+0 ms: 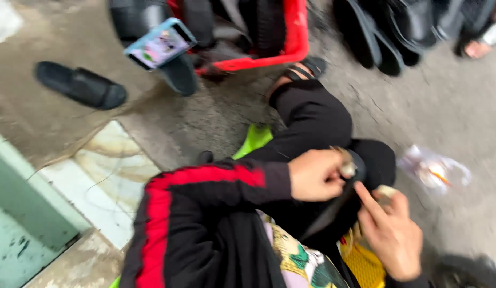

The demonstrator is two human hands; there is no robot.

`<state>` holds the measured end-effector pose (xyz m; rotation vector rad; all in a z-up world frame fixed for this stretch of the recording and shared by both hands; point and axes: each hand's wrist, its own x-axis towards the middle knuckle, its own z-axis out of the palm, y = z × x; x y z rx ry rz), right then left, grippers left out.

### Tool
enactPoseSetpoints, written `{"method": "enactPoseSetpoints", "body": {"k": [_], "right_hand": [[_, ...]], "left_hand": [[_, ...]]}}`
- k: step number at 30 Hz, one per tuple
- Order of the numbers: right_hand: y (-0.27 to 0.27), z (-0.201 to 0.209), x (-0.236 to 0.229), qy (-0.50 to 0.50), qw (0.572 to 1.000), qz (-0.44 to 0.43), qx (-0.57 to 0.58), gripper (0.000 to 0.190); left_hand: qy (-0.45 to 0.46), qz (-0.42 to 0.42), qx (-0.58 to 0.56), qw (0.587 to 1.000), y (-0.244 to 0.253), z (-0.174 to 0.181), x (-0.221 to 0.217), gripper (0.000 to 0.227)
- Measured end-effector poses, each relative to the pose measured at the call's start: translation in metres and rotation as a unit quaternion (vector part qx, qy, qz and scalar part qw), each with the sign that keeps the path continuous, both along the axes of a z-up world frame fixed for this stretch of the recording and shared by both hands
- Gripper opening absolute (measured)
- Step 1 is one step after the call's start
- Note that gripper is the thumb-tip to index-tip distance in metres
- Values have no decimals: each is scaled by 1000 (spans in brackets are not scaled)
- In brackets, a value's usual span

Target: Hand-sewing the rubber sole of a shoe with a needle and heavy thread to repair it.

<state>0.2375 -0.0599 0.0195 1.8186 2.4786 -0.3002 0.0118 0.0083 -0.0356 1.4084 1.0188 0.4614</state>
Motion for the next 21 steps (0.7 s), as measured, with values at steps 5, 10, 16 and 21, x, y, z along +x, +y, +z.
{"method": "enactPoseSetpoints", "body": {"k": [5,10,16,21], "right_hand": [[-14,21,47,-106,991,-16,-82,62],[-20,-6,11,263,939,-165,-145,49],[-28,-48,-14,335,926,-169,-43,20],[-28,-12,-45,465,847,-255,-33,5]], "left_hand": [[59,-10,276,959,-23,-9,27,27],[71,-28,407,910,-16,3,17,9],[-11,0,360,933,-25,-12,17,13],[-4,-4,389,921,-23,-7,22,18]]}}
